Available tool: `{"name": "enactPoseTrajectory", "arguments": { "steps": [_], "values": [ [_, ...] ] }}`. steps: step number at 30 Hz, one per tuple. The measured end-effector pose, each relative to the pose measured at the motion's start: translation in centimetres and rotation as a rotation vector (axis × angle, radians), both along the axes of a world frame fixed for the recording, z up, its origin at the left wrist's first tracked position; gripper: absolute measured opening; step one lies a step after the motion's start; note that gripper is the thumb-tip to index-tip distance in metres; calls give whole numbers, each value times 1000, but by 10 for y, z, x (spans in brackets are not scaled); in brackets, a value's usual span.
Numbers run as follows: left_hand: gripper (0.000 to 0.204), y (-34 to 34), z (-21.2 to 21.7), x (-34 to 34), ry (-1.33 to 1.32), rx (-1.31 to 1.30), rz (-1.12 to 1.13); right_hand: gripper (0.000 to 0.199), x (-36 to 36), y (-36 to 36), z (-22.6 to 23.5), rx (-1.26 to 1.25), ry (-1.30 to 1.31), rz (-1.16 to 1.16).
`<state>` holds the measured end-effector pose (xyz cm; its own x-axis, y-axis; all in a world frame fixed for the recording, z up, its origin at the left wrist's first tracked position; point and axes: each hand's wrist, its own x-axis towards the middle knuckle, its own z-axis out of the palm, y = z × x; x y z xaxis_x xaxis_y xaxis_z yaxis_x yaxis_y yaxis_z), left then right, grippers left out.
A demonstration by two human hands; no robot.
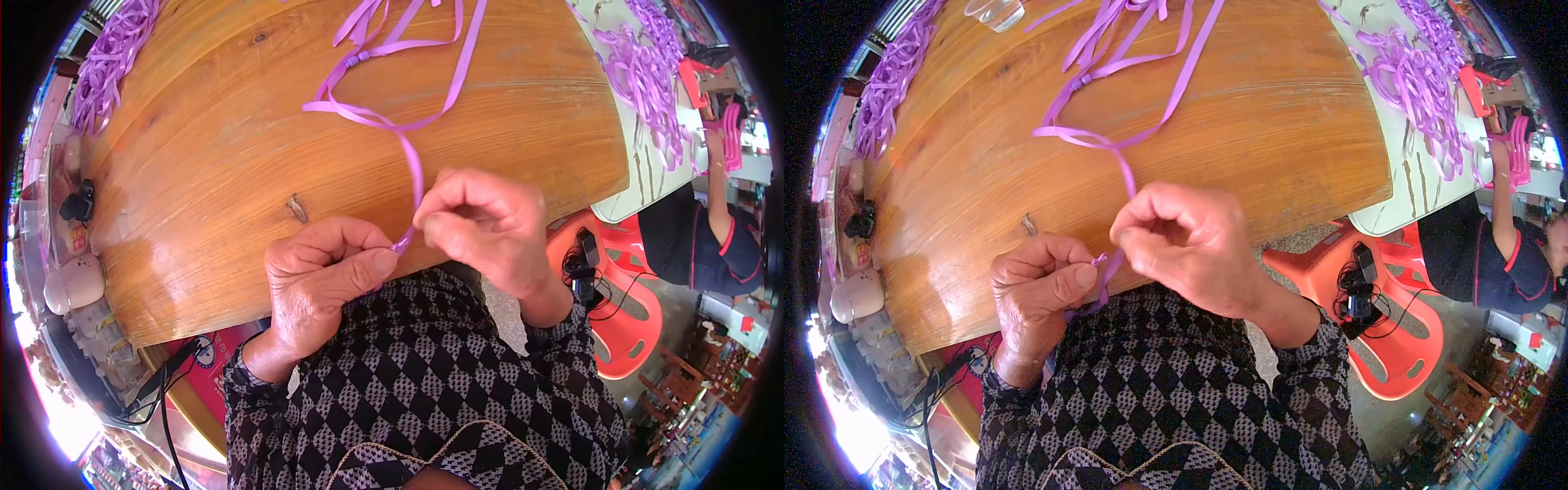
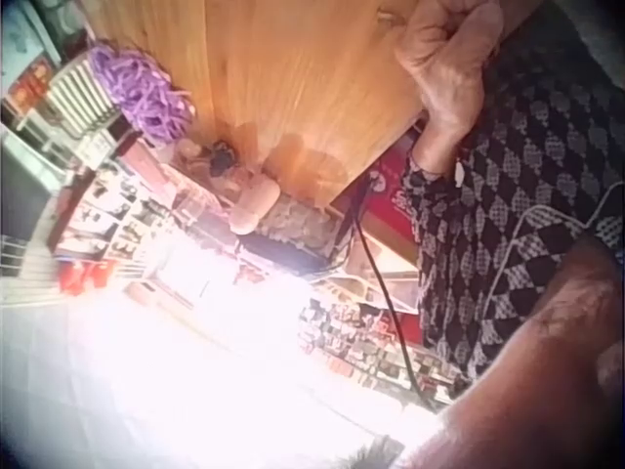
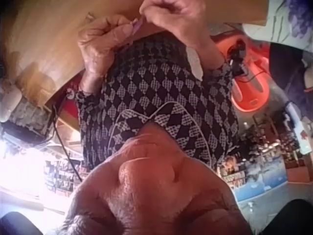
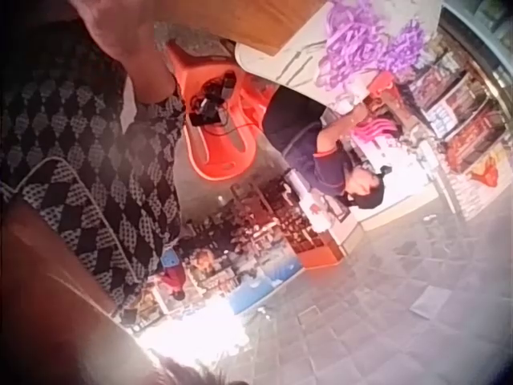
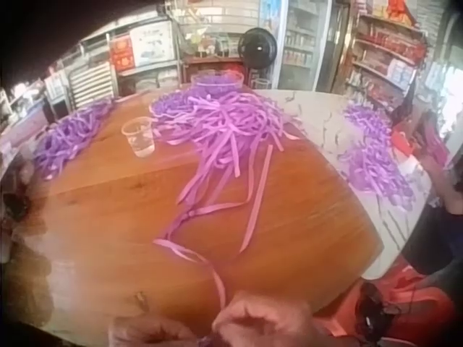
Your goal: The person ties knots in purple ribbons by hand, pulling the ends to tighten them before setting the finished ribbons aside on the wooden table.
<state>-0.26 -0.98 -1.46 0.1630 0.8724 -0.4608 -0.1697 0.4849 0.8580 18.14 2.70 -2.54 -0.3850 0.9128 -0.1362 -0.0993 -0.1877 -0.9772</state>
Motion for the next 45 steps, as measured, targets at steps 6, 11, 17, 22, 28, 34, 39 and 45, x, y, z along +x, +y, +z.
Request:
{"name": "enactPoseTrajectory", "arguments": {
  "steps": [6, 11, 17, 22, 28, 34, 39, 45],
  "values": [
    [7, 4, 2, 2, -67, 2, 26, 9, 1, 4, -1, 494, -191, 54],
    [8, 4, 3, 2, 7, 38, 21, 18, -11, 5, -7, 811, -265, 7],
    [15, 10, 0, -10, -163, -123, -64, 25, -12, 0, -7, 1043, -224, 10],
    [22, 5, 2, -12, -234, -186, -153, 22, -9, 0, -4, 1081, -122, 53],
    [16, -2, 16, -5, -130, 56, -165, 19, -5, 0, 3, 1104, -175, 89],
    [14, -11, 34, -5, -203, 26, -107, 21, 1, -3, 20, 805, 12, 193],
    [30, 10, 86, 12, -477, 249, 124, 25, -41, -8, 29, 84, 523, 95],
    [18, 56, 116, -105, -616, 491, 285, 29, -4, 1, 36, -25, 267, 471]
  ]
}}
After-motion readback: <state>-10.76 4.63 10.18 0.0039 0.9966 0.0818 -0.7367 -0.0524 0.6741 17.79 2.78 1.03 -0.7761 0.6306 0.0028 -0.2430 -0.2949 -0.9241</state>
